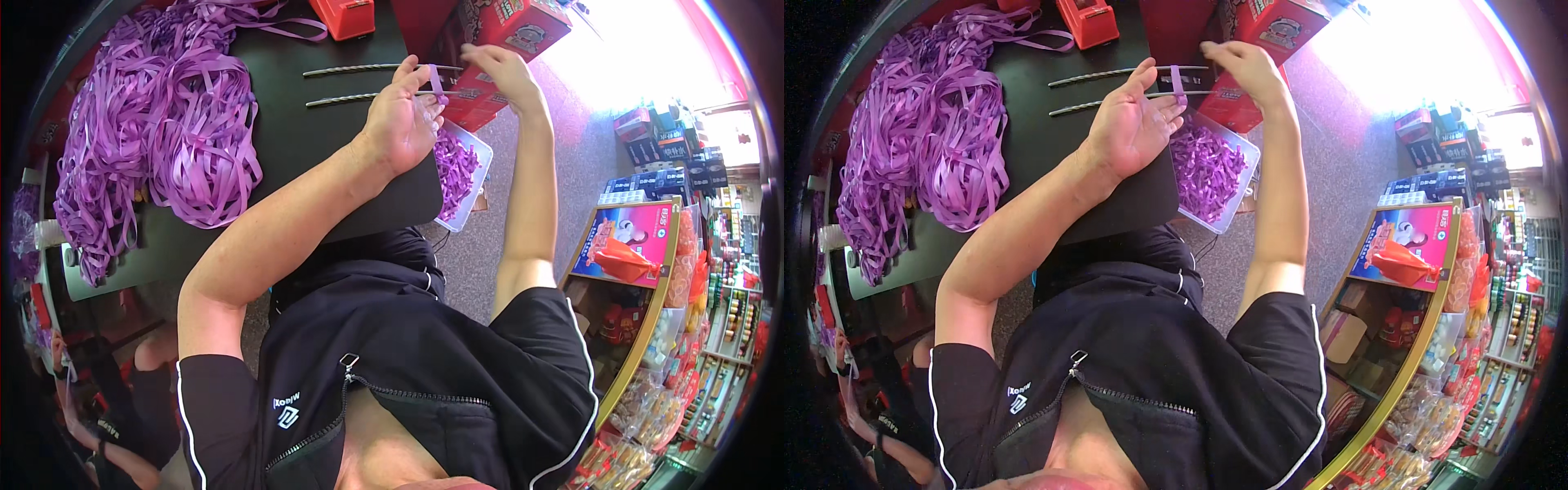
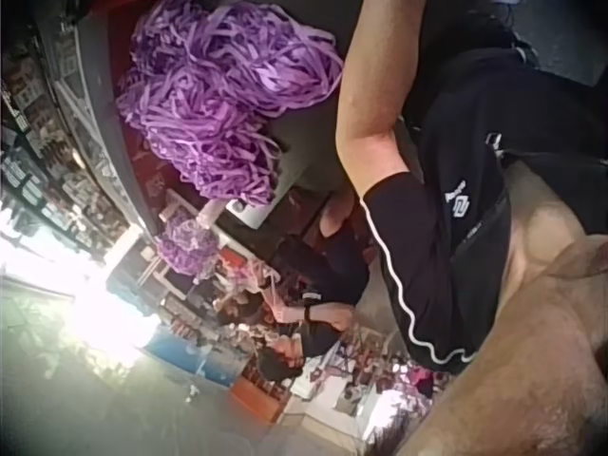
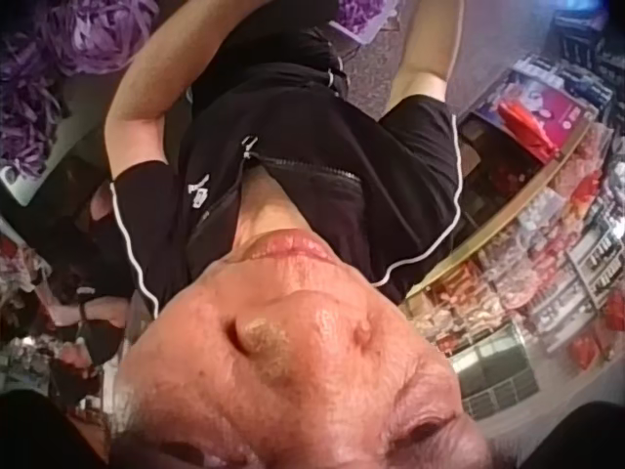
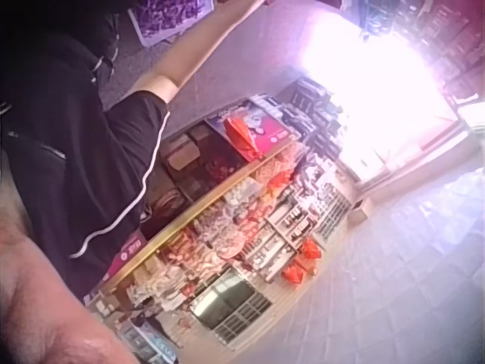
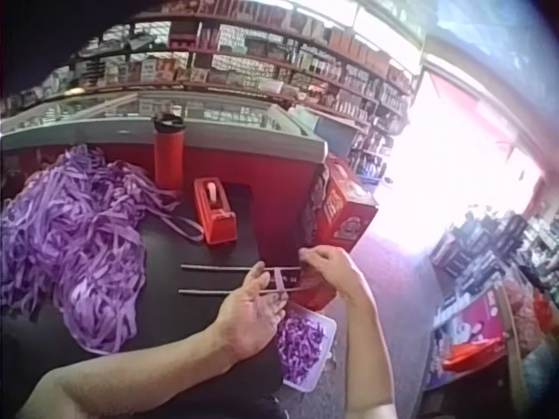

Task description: Measuring, wrapping, and cutting purple ribbons using metal rods as a template and a tape dispenser.

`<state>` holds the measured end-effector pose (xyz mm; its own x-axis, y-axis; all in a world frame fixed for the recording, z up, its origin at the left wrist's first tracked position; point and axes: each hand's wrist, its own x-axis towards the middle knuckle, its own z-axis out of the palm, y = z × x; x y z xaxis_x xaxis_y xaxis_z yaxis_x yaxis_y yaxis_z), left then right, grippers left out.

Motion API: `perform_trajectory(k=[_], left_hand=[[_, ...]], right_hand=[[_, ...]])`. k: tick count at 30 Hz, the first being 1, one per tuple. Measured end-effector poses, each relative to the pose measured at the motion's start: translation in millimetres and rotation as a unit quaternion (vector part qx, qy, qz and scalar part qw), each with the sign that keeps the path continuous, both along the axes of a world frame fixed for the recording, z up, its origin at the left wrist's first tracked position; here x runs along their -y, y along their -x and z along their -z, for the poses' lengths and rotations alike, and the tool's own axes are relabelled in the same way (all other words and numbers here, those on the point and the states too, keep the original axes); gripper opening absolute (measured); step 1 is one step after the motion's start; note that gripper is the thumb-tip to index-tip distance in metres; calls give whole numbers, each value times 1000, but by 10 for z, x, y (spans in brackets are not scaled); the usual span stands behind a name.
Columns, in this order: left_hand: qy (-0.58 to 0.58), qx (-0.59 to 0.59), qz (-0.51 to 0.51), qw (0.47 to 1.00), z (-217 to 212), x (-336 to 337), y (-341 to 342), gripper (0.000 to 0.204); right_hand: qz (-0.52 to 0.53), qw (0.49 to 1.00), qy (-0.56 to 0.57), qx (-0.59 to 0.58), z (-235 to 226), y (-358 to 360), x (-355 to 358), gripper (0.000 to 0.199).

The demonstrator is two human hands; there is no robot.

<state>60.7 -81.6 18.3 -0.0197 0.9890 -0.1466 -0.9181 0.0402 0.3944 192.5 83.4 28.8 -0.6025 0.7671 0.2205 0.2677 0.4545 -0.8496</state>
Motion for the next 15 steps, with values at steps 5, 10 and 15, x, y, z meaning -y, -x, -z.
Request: perform_trajectory(k=[5,10,15], left_hand=[[7,1,8,1000,13,-24,-5,67],[-13,24,13,1000,35,-7,34,66],[-8,12,13,1000,-17,-16,25,65]], right_hand=[[156,946,244,-148,811,-266,-35,30],[-108,757,540,-350,1195,212,321,30],[-173,627,595,-472,1380,494,356,39]])
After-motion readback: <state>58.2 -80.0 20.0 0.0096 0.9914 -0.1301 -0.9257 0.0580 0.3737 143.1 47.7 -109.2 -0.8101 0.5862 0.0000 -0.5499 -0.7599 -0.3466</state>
